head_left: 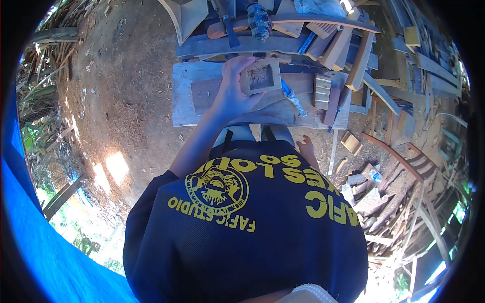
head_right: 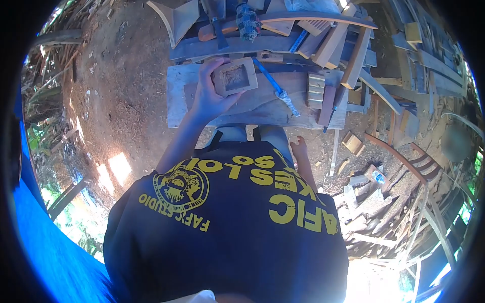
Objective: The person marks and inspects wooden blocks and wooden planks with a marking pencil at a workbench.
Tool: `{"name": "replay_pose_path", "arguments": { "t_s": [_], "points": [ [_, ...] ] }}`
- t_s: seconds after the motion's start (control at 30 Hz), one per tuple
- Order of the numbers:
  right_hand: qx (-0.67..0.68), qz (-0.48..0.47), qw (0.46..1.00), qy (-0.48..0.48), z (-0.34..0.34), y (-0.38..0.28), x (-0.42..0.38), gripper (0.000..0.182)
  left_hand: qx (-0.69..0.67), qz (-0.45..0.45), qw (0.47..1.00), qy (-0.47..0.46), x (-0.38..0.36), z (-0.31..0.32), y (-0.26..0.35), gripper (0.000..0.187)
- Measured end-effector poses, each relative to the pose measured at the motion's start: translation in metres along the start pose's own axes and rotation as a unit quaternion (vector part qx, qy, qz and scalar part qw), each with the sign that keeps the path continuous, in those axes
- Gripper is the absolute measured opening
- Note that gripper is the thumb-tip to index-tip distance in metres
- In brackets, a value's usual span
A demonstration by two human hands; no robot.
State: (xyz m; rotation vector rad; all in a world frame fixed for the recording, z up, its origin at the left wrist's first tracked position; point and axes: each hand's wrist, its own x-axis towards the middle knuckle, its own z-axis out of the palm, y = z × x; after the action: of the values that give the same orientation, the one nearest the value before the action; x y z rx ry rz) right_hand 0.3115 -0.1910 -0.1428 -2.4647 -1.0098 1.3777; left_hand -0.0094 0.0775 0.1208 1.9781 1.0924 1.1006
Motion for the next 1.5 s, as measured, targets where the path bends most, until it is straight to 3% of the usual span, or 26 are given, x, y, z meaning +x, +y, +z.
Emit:
{"name": "replay_pose_path", "arguments": {
  "t_s": [0.2, 0.4, 0.6, 0.67, 0.73, 0.87, 0.93, 1.03, 1.17, 1.5],
  "points": [
    [-0.019, -0.025, 0.999, 0.035, -0.005, 0.015, 0.02, 0.061, 0.105, 0.03, 0.994, -0.007, -0.006, 0.012, 0.005, 0.085],
    [-0.003, -0.039, 0.999, 0.034, -0.015, 0.029, 0.027, 0.057, 0.095, -0.073, 0.991, -0.053, -0.019, 0.04, 0.005, 0.092],
    [0.005, -0.047, 0.999, -0.019, -0.034, -0.004, 0.043, 0.042, -0.067, -0.163, 0.983, -0.048, -0.026, 0.065, 0.014, 0.101],
    [0.077, -0.177, 0.981, 0.021, -0.037, -0.029, 0.049, 0.031, -0.095, -0.196, 0.973, -0.074, -0.025, 0.071, 0.023, 0.104],
    [0.202, -0.223, 0.954, 0.014, -0.044, -0.07, 0.048, 0.025, -0.088, -0.186, 0.974, -0.094, -0.026, 0.076, 0.027, 0.103],
    [0.391, -0.131, 0.895, -0.173, -0.115, -0.218, -0.042, 0.032, -0.011, -0.113, 0.978, -0.176, -0.033, 0.087, 0.028, 0.101],
    [0.346, -0.161, 0.89, -0.249, -0.127, -0.241, -0.054, 0.044, -0.004, -0.082, 0.978, -0.194, -0.038, 0.094, 0.032, 0.1],
    [0.28, -0.21, 0.902, -0.254, -0.118, -0.238, -0.046, 0.054, -0.007, -0.069, 0.975, -0.213, -0.041, 0.1, 0.044, 0.095],
    [0.284, -0.222, 0.898, -0.253, -0.107, -0.22, -0.032, 0.045, -0.025, -0.088, 0.967, -0.237, -0.051, 0.105, 0.044, 0.09],
    [0.341, -0.196, 0.87, -0.296, -0.123, -0.211, -0.029, 0.044, 0.04, -0.067, 0.953, -0.293, -0.048, 0.119, 0.043, 0.093]
  ]
}}
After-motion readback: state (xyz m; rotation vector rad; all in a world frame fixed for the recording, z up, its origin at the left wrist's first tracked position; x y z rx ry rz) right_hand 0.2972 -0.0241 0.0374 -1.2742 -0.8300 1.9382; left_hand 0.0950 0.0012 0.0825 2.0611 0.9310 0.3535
